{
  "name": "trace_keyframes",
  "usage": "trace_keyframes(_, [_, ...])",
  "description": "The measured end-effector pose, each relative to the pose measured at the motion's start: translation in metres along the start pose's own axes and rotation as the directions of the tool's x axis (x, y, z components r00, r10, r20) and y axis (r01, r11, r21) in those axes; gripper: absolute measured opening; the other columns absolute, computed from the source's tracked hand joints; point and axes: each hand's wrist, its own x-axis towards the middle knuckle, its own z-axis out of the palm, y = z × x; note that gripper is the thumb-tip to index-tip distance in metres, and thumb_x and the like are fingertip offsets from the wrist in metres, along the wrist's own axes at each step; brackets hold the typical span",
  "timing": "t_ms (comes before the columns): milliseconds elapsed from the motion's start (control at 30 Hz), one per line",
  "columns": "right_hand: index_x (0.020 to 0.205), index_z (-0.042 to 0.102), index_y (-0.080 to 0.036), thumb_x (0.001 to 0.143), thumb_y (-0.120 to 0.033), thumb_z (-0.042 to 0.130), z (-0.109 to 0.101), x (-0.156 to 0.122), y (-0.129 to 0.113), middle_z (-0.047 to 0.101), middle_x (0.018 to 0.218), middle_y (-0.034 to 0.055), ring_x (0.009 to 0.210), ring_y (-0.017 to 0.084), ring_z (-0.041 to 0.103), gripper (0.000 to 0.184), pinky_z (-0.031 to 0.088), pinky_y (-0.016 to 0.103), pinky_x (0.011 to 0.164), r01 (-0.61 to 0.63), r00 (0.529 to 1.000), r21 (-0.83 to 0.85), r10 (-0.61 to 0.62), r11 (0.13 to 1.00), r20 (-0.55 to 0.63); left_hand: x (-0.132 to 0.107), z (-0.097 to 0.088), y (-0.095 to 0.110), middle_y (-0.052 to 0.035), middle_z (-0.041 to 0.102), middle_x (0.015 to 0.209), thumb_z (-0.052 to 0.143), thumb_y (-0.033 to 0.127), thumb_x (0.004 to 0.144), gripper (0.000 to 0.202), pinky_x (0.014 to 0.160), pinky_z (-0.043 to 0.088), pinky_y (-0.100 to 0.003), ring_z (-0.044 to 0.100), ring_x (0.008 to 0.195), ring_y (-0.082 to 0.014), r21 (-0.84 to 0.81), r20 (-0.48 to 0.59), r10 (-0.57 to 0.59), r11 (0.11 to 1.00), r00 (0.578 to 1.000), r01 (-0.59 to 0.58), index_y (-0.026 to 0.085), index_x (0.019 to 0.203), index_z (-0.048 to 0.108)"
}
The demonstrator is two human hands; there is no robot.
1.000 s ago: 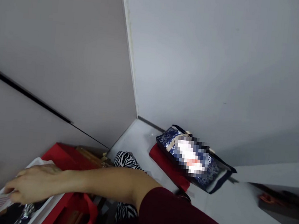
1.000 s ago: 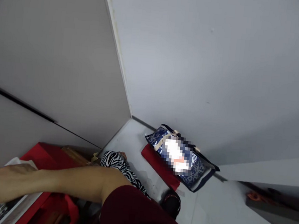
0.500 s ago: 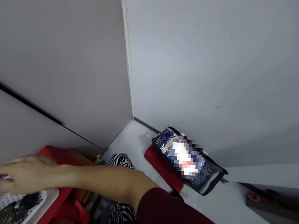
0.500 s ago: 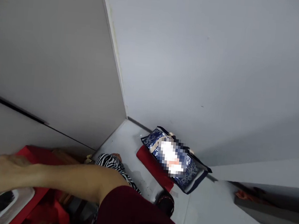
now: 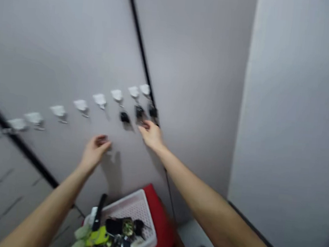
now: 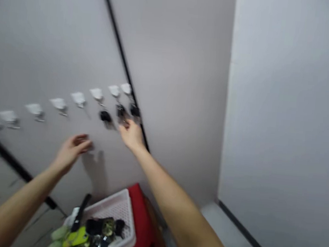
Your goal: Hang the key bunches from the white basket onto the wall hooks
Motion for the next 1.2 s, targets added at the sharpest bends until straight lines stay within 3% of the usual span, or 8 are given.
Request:
trace_keyframes(67, [0.084,0.051,-0.012,0.062,-0.027,0.045,0.013,0.012,-0.013,0.059,0.073,0.0053,0.065,0.011,0.053,0.027,0.04,0.022,0.06,0.027,0.999,0.048,-0.029,0.999,0.044,0.015,-0.015,0.014,0.0013,0.05,0.066,0.052,0.025,0.06,0.035,0.052,0.038,-0.019,0.048,0.057,-0.0071,-0.081,-0.02,0.005,0.997,1.0,-0.006,0.013,0.091,0.042])
trace_keyframes(133, [0.078,0.052,-0.013,0.062,-0.031,0.045,0.02,0.014,-0.024,0.058,0.069,0.0045,0.062,0.011,0.053,0.026,0.04,0.022,0.058,0.045,0.998,0.081,-0.047,0.996,0.03,0.025,-0.009,0.025,0.0001,0.051,0.068,0.051,0.026,0.059,0.037,0.05,0.037,-0.019,0.048,0.055,-0.0069,-0.174,0.0,0.023,0.985,1.0,-0.022,0.013,0.092,0.042])
trace_keyframes(367, [0.088,0.046,-0.014,0.056,-0.043,0.047,0.01,0.025,-0.04,0.057,0.071,0.0068,0.065,0.016,0.052,0.044,0.04,0.027,0.058,-0.105,0.945,-0.061,0.081,0.993,-0.318,0.045,0.031,0.049,-0.0012,0.052,0.057,0.052,0.022,0.056,0.015,0.05,0.035,-0.021,0.046,0.049,-0.008,-0.161,0.041,0.087,0.984,0.995,-0.079,0.013,0.067,0.051])
trace_keyframes(533, [0.087,0.049,-0.017,0.061,-0.032,0.044,0.003,0.039,-0.051,0.058,0.071,0.0047,0.067,0.015,0.052,0.031,0.039,0.027,0.062,-0.006,0.97,-0.174,-0.037,0.985,-0.241,0.048,0.033,0.07,0.0,0.05,0.055,0.048,0.018,0.058,0.011,0.048,0.034,-0.018,0.048,0.051,-0.0075,-0.33,-0.036,-0.001,0.944,0.999,-0.01,0.013,0.068,0.045])
trace_keyframes(667, [0.09,0.048,-0.017,0.063,-0.03,0.042,-0.004,0.043,-0.071,0.057,0.075,0.0047,0.068,0.015,0.052,0.031,0.038,0.027,0.063,0.121,0.961,-0.253,-0.177,0.96,-0.211,0.043,0.027,0.092,0.0022,0.048,0.055,0.045,0.015,0.06,0.017,0.044,0.032,-0.016,0.046,0.046,-0.0051,-0.512,0.016,-0.009,0.859,1.0,0.016,0.014,0.076,0.042])
trace_keyframes(867, [0.091,0.049,-0.017,0.064,-0.027,0.04,-0.014,0.047,-0.102,0.056,0.068,0.0026,0.06,0.012,0.05,0.029,0.038,0.025,0.06,0.274,0.949,-0.245,-0.302,0.93,-0.086,0.041,0.006,0.115,0.0034,0.048,0.057,0.044,0.015,0.059,0.013,0.046,0.033,-0.016,0.047,0.048,-0.0046,-0.521,0.02,0.071,0.852,0.997,-0.05,0.016,0.073,0.043])
trace_keyframes(967, [0.091,0.048,-0.017,0.064,-0.025,0.041,-0.008,0.022,-0.092,0.056,0.07,0.0025,0.062,0.012,0.05,0.029,0.038,0.026,0.061,0.275,0.959,-0.146,-0.282,0.95,-0.029,0.024,0.0,0.097,0.0034,0.048,0.058,0.041,0.016,0.061,0.015,0.046,0.035,-0.017,0.047,0.049,-0.0051,-0.536,0.11,0.077,0.844,0.991,-0.006,0.017,0.076,0.043])
trace_keyframes(1200, [0.085,0.045,-0.017,0.062,-0.023,0.041,0.034,-0.088,0.0,0.055,0.069,0.0016,0.06,0.012,0.051,0.024,0.04,0.025,0.053,-0.095,0.945,0.166,0.036,0.982,0.325,-0.037,0.015,-0.02,0.0021,0.048,0.053,0.033,0.011,0.062,0.015,0.042,0.033,-0.016,0.043,0.044,-0.0052,-0.314,0.312,-0.164,0.912,0.936,0.264,0.014,0.07,0.045])
